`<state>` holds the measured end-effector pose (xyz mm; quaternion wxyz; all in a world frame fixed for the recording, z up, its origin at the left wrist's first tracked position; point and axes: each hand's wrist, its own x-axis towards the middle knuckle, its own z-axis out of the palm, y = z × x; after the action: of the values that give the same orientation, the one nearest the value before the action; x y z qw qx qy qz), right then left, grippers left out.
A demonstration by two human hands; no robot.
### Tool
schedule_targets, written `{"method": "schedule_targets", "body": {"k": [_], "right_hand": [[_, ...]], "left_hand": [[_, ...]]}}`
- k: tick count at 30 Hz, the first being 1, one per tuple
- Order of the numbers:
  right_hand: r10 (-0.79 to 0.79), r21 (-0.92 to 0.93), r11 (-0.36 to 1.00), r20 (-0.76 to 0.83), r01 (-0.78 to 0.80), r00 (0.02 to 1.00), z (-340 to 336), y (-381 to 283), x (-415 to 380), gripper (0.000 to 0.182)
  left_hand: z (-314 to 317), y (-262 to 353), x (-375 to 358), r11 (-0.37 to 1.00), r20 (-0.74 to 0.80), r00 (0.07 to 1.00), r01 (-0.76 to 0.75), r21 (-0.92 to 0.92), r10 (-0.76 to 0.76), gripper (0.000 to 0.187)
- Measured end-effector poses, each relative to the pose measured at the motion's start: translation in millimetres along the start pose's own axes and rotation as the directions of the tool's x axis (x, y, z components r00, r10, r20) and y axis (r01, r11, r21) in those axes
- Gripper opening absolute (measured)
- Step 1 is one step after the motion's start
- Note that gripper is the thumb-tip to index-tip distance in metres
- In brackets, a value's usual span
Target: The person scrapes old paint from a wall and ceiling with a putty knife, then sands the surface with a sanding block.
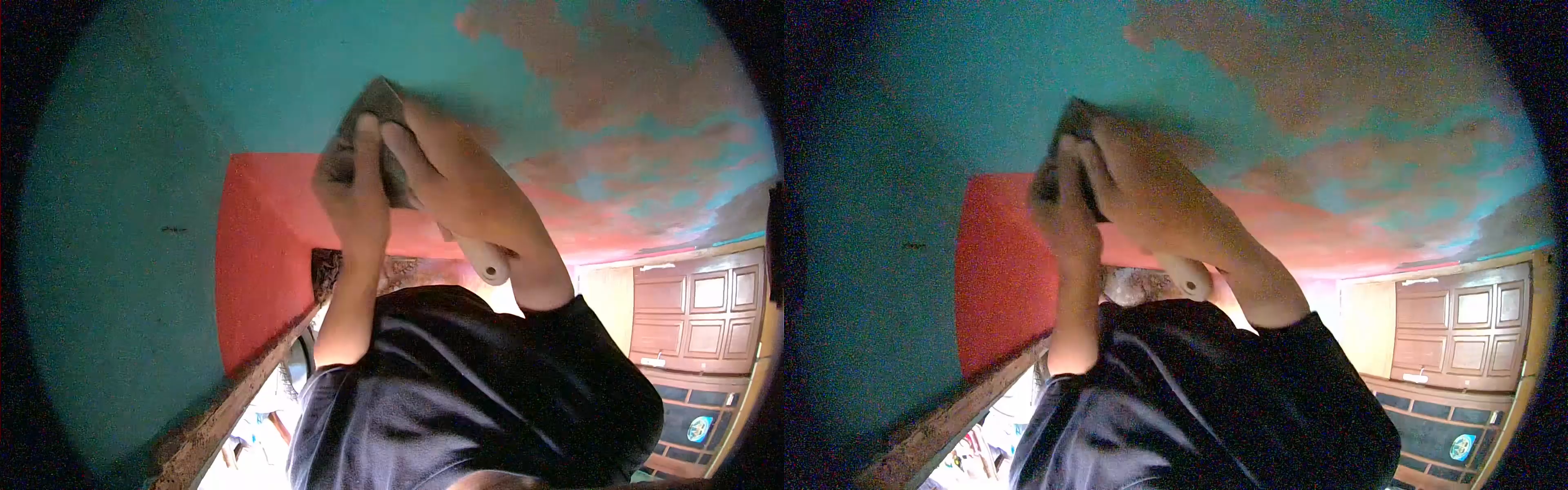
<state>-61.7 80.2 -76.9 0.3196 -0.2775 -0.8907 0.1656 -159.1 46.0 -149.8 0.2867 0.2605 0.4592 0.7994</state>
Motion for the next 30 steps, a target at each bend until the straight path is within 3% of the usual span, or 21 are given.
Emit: {"method": "schedule_targets", "body": {"k": [1, 3, 5, 7, 9, 11, 12, 13, 15, 17, 19, 20, 21, 22, 23, 25, 26, 28, 30], "right_hand": [[0.164, 0.007, 0.986, 0.097, -0.166, 0.982, -3, -9, 5, 0.034], [0.142, 0.035, 0.989, 0.083, -0.146, 0.986, -3, -4, 1, 0.033], [0.105, 0.059, 0.992, 0.074, -0.109, 0.992, -2, 6, -7, 0.033], [0.165, 0.092, 0.981, 0.072, -0.171, 0.984, -4, 14, -16, 0.032], [0.100, 0.090, 0.991, 0.026, -0.102, 0.995, 1, 11, -9, 0.032], [0.058, 0.091, 0.994, -0.037, -0.054, 0.998, -1, 1, -5, 0.033], [0.034, 0.020, 0.999, 0.006, -0.035, 0.999, -5, -4, -3, 0.034], [0.012, -0.052, 0.999, 0.053, -0.009, 0.998, -8, -6, -2, 0.036], [-0.020, -0.022, 1.000, -0.035, 0.019, 0.999, -1, 6, -10, 0.035], [-0.064, 0.004, 0.998, -0.128, 0.065, 0.990, -1, 14, -13, 0.035], [0.030, 0.067, 0.997, -0.028, -0.028, 0.999, -4, 10, -13, 0.037], [0.038, 0.072, 0.997, -0.027, -0.036, 0.999, -8, 8, -8, 0.037], [0.170, 0.063, 0.982, 0.108, -0.178, 0.979, -16, -6, 6, 0.038], [0.292, 0.033, 0.951, 0.236, -0.308, 0.927, -21, -14, 14, 0.040], [0.295, 0.033, 0.950, 0.232, -0.310, 0.927, -22, -13, 12, 0.040], [0.269, 0.022, 0.960, 0.211, -0.280, 0.940, -23, -11, 9, 0.039], [0.263, 0.018, 0.962, 0.214, -0.273, 0.941, -19, -1, 1, 0.039], [-0.078, 0.021, 0.996, -0.120, 0.082, 0.990, -4, 20, -16, 0.031], [-0.070, 0.016, 0.997, -0.102, 0.072, 0.992, 0, 20, -16, 0.031]], "left_hand": [[1, 5, 4, 0.996, -0.034, 0.996, -0.080, -0.039, 0.079, 0.032], [-1, 7, -2, 0.997, -0.015, 1.000, -0.028, -0.071, 0.027, 0.031], [-3, -1, -7, 0.994, 0.023, 1.000, 0.018, 0.110, -0.021, 0.034], [-4, -9, -11, 0.992, 0.057, 0.997, 0.045, 0.118, -0.052, 0.033], [-7, -8, -10, 0.987, 0.087, 0.991, 0.088, 0.138, -0.100, 0.033], [-4, 7, 2, 0.996, 0.026, 1.000, 0.013, 0.084, -0.015, 0.032], [6, 8, 4, 0.993, -0.031, 0.999, -0.012, -0.120, 0.008, 0.032], [7, 8, 3, 0.993, -0.026, 1.000, -0.011, -0.120, 0.008, 0.032], [1, 3, -3, 0.990, 0.020, 0.999, 0.028, 0.138, -0.031, 0.032], [0, -7, -12, 0.986, 0.044, 0.996, 0.068, 0.150, -0.076, 0.033], [3, -4, -9, 0.980, 0.061, 0.990, 0.116, 0.164, -0.128, 0.034], [9, 0, -1, 0.995, 0.011, 0.999, 0.030, 0.092, -0.031, 0.033], [14, 5, 3, 0.998, -0.038, 0.997, -0.060, 0.025, 0.061, 0.035], [13, 7, 5, 0.998, -0.030, 0.998, -0.056, 0.030, 0.057, 0.035], [12, 8, 8, 0.999, -0.034, 0.999, -0.040, -0.015, 0.040, 0.036], [11, 5, 5, 0.998, -0.042, 0.999, -0.024, -0.065, 0.022, 0.036], [10, -2, -2, 1.000, -0.008, 1.000, 0.012, 0.010, -0.012, 0.035], [7, -6, -16, 0.994, 0.078, 0.994, 0.064, 0.092, -0.071, 0.041], [7, -6, -11, 0.997, 0.034, 0.999, 0.031, 0.071, -0.033, 0.034]]}}
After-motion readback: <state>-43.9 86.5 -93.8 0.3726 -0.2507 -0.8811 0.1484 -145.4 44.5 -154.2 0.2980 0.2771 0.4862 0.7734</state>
